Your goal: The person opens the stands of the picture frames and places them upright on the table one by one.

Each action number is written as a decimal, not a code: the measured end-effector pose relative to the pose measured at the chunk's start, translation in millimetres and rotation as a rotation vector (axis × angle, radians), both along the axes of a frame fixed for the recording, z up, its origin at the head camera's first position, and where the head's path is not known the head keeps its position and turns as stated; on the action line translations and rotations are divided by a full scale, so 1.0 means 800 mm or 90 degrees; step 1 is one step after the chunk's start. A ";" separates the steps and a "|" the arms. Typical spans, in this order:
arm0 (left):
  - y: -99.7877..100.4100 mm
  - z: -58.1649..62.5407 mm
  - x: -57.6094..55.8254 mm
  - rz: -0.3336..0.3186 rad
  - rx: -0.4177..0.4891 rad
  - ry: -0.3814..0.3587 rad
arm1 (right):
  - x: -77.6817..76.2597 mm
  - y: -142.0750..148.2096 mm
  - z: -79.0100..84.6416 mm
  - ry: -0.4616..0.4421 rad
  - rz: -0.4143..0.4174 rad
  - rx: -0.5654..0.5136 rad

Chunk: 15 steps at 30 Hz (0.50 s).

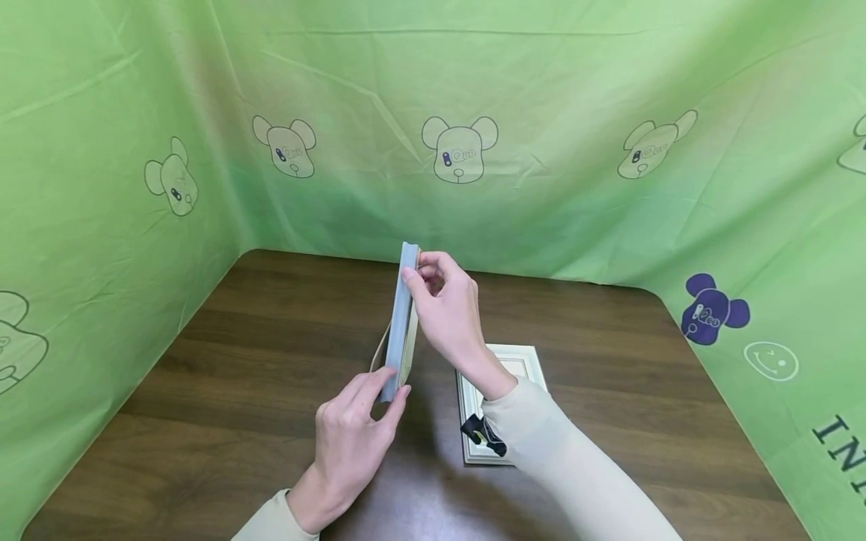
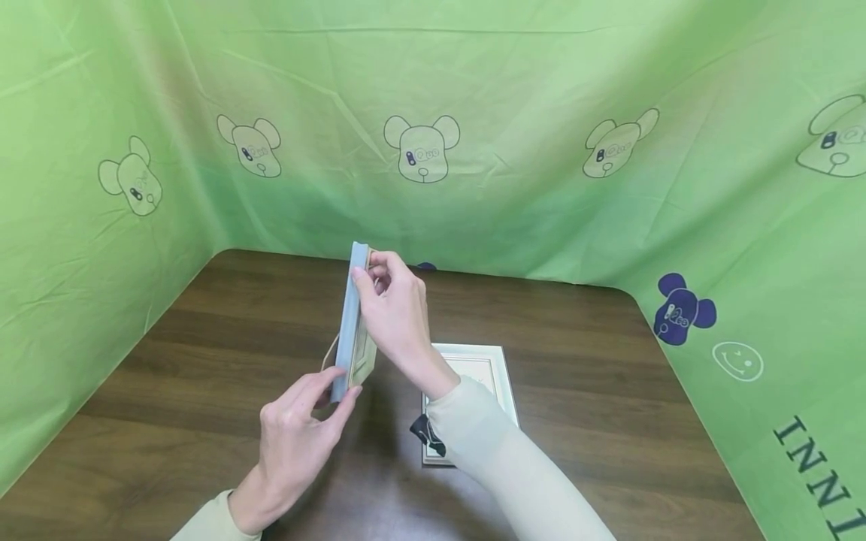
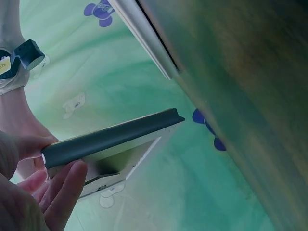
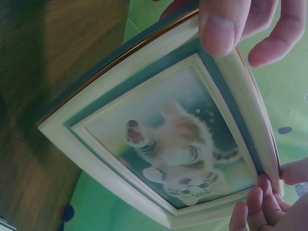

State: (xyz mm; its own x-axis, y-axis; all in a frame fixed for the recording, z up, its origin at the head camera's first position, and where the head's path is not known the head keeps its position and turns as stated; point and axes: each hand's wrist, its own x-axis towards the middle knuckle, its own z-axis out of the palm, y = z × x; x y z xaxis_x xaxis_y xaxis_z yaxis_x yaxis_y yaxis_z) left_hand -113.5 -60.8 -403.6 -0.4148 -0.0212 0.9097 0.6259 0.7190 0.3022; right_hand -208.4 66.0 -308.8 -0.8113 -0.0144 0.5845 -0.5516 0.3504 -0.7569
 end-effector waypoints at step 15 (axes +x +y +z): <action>-0.006 0.005 0.006 0.040 -0.053 0.002 | 0.003 0.000 0.002 -0.015 -0.011 -0.019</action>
